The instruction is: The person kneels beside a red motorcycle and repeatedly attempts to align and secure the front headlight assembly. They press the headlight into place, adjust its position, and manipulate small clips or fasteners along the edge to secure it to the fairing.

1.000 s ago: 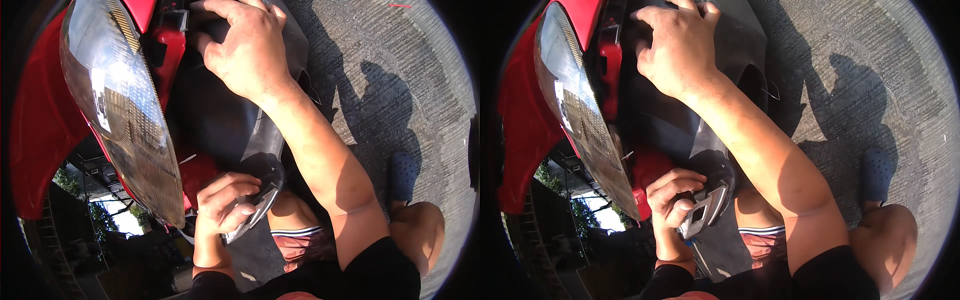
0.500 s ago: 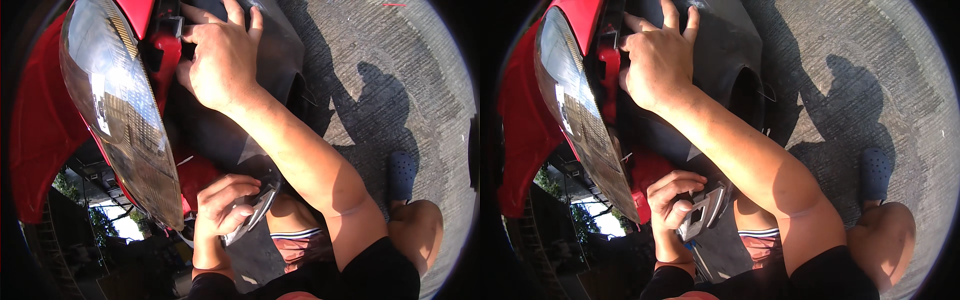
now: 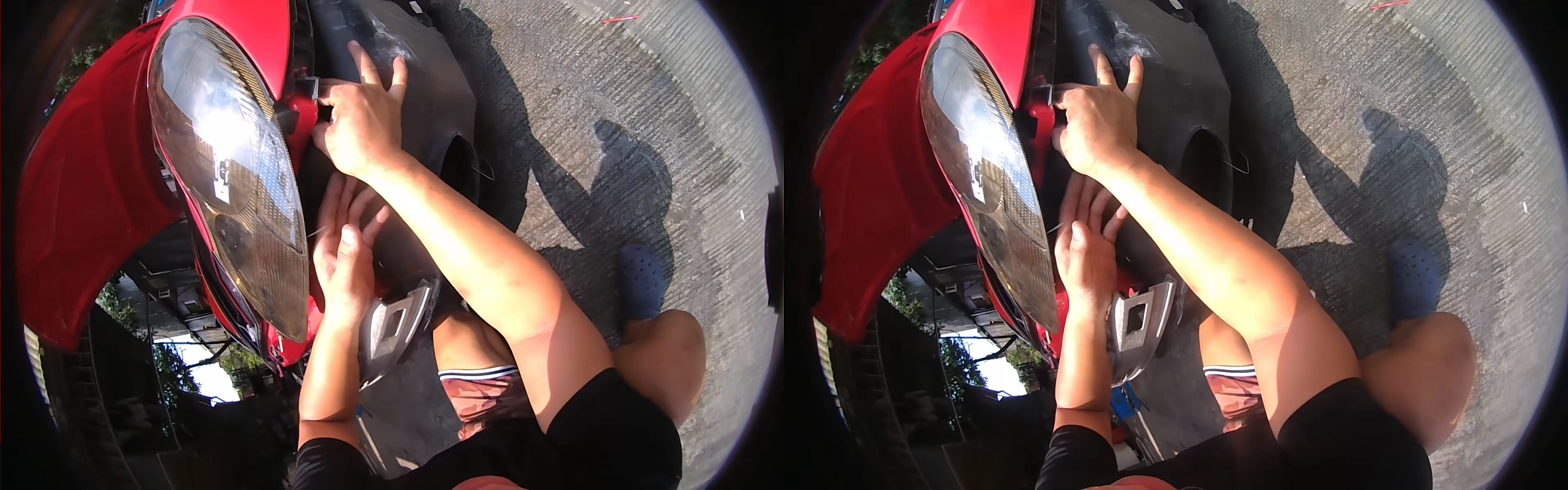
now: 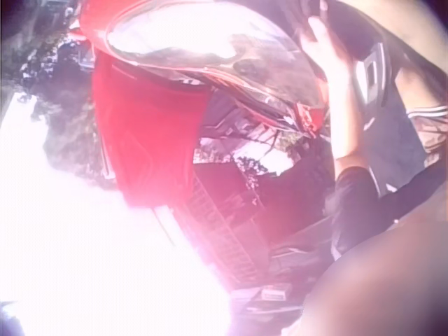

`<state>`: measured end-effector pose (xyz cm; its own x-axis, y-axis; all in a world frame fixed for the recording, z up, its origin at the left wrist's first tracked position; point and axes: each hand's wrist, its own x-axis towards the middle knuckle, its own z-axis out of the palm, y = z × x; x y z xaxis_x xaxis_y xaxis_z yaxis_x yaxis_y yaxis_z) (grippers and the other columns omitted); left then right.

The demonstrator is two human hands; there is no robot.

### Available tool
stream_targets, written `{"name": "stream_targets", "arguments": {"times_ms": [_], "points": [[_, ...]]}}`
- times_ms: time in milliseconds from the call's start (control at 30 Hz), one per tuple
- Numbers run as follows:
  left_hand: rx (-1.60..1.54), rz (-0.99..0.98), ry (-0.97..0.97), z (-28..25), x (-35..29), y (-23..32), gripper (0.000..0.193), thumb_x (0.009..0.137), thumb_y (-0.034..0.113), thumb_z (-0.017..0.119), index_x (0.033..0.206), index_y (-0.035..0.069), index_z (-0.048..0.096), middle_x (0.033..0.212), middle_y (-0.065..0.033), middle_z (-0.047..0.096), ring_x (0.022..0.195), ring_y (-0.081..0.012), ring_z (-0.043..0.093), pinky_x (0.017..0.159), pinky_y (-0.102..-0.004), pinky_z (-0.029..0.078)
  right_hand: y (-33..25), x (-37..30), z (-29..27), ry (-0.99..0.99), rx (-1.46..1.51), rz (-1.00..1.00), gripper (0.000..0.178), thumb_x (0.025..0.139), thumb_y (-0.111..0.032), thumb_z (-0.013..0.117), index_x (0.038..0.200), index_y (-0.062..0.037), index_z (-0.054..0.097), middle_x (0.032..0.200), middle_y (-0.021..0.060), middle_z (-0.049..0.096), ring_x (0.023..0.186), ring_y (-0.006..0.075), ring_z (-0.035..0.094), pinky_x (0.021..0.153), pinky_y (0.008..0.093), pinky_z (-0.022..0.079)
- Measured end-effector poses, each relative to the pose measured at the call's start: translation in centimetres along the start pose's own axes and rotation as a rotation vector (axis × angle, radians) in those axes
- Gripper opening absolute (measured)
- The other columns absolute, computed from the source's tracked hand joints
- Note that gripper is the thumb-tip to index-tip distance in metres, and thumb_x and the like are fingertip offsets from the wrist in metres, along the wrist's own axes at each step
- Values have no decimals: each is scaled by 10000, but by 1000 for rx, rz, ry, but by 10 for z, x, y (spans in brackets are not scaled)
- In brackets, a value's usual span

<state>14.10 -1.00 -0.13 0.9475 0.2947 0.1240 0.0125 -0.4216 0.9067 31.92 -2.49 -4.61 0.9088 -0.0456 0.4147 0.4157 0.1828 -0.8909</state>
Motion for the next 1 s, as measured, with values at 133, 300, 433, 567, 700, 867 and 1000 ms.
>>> {"name": "stream_targets", "arguments": {"times_ms": [133,300,433,567,700,867,1000], "points": [[-634,-66,30,18,34,-2,495,1078,274,669,1447,-37,558,1480,-191,616,1412,-283,559,1263,-480,383,0,4,-4,-46,-12,45,298,750,-122,823,1043,-149,867,929,14,830,1608,307,378,1299,695,5],[-648,-138,723,65,63,20,282,1089,145,550,1276,-53,621,1323,-160,686,1325,-255,615,1203,-409,446,-3,8,-5,-41,-9,22,314,728,-130,839,1039,-167,863,999,13,835,1628,308,337,1298,697,3],[-791,-24,645,85,69,30,321,1110,205,520,1293,-39,622,1343,-170,683,1303,-282,635,1188,-440,475,-1,2,3,-60,17,25,345,735,-129,847,1072,-207,851,1091,-13,833,1637,314,309,1294,700,-9],[-833,-30,441,69,86,18,377,1131,297,527,1341,5,640,1350,-154,700,1304,-276,647,1170,-446,480,2,6,-3,-37,9,11,294,769,-140,828,1037,-257,864,1188,-52,808,1619,364,330,1291,725,-6],[-806,-61,324,67,89,22,407,1115,350,609,1369,35,649,1311,-131,719,1241,-268,679,1124,-442,510,8,5,-5,-20,10,-9,232,843,-207,793,1045,-303,855,1173,-53,807,1619,366,322,1279,731,-17],[-866,-98,351,59,97,13,321,1092,293,668,1303,51,681,1281,-121,728,1203,-267,689,1090,-449,536,5,8,-4,-61,-25,-17,216,890,-230,773,1078,-296,855,1168,-24,808,1619,381,315,1276,735,-11],[-938,-14,415,62,107,5,324,1105,266,639,1342,47,673,1342,-135,715,1255,-292,673,1128,-468,520,0,10,-7,-70,-1,1,201,873,-211,803,1054,-280,859,1140,-14,811,1610,393,317,1281,738,19]]}}
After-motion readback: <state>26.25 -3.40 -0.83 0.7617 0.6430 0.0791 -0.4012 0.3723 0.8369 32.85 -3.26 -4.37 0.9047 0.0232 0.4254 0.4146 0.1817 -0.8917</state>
